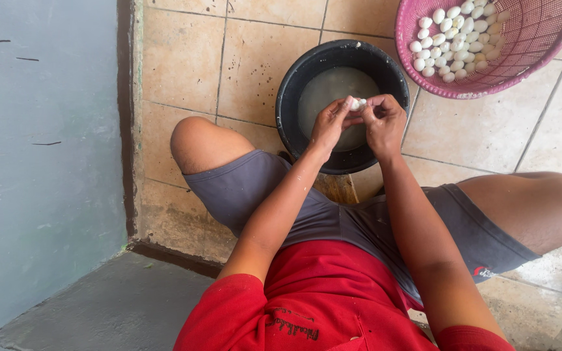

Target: The person sits on the floor and peels small white eggs by hand. They dip each egg into a black basin of water, rub off the shell, and place the peeled egg into a pink basket. The process is repeated continuously throughout the clip.

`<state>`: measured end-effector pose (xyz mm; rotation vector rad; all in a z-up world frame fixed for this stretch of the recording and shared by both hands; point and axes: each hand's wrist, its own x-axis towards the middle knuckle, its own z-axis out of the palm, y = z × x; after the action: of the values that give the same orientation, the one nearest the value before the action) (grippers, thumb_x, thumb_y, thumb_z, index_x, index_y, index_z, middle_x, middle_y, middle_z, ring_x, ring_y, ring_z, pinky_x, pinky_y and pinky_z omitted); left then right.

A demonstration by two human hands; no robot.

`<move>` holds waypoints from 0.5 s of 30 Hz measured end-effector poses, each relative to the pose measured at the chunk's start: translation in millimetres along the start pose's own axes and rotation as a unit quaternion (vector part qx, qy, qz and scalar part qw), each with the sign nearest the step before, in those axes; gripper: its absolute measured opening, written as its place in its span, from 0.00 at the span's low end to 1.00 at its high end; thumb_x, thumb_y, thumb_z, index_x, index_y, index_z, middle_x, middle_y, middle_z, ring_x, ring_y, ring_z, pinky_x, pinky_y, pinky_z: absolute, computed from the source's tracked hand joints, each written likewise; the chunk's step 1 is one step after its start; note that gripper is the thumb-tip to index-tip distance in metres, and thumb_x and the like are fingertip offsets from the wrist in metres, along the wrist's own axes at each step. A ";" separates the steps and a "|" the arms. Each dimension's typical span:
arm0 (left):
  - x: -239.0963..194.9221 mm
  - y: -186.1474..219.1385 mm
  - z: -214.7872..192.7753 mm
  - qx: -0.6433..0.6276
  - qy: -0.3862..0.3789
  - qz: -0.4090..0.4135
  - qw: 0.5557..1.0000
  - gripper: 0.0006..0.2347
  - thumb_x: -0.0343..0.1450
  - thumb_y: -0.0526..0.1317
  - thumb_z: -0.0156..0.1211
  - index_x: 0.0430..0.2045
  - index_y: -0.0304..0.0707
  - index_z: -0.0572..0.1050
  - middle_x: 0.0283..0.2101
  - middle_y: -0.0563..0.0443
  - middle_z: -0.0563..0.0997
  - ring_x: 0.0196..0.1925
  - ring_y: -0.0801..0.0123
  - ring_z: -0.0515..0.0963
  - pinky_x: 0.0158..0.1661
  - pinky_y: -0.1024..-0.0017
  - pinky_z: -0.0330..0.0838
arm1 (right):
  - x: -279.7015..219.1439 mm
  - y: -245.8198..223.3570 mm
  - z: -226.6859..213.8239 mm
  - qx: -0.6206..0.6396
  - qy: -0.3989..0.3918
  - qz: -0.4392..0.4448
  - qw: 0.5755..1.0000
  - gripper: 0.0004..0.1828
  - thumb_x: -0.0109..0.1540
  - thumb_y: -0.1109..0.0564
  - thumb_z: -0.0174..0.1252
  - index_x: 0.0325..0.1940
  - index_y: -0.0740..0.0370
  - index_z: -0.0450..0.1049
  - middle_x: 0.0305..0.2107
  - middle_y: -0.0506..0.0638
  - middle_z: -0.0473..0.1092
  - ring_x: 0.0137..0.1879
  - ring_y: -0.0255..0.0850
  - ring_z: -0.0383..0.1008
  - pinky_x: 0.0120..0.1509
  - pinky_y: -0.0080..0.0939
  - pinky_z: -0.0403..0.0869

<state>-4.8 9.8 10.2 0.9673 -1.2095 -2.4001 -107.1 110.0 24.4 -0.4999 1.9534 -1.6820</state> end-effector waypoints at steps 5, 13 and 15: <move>2.2 8.6 0.7 0.050 0.023 -0.081 0.995 0.19 0.79 0.53 0.48 0.56 0.43 0.77 0.48 0.54 0.79 0.49 0.73 0.77 0.53 0.70 0.73 | 5.1 28.7 -3.0 0.203 -0.078 0.076 0.973 0.02 0.68 0.62 0.59 0.41 0.62 0.76 0.36 0.42 0.74 0.40 0.26 0.68 0.46 0.29 0.67; 5.7 6.1 -5.7 -0.047 -0.019 0.005 0.999 0.16 0.80 0.47 0.52 0.60 0.41 0.74 0.49 0.53 0.74 0.48 0.73 0.75 0.61 0.66 0.74 | 8.3 27.2 -6.3 0.141 -0.005 0.116 0.983 0.03 0.68 0.60 0.60 0.41 0.62 0.75 0.33 0.42 0.73 0.37 0.28 0.67 0.42 0.30 0.66; 7.5 6.4 -8.6 -0.034 -0.008 0.003 0.999 0.16 0.80 0.46 0.52 0.60 0.40 0.73 0.49 0.52 0.75 0.48 0.73 0.75 0.61 0.66 0.75 | 9.6 16.1 -5.3 0.079 0.004 0.073 0.994 0.03 0.68 0.62 0.60 0.42 0.63 0.77 0.35 0.44 0.76 0.42 0.30 0.73 0.48 0.30 0.71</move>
<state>-4.8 -3.2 8.4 0.9240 -1.1260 -2.4333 -117.2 111.3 7.8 -0.2837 1.7983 -1.7290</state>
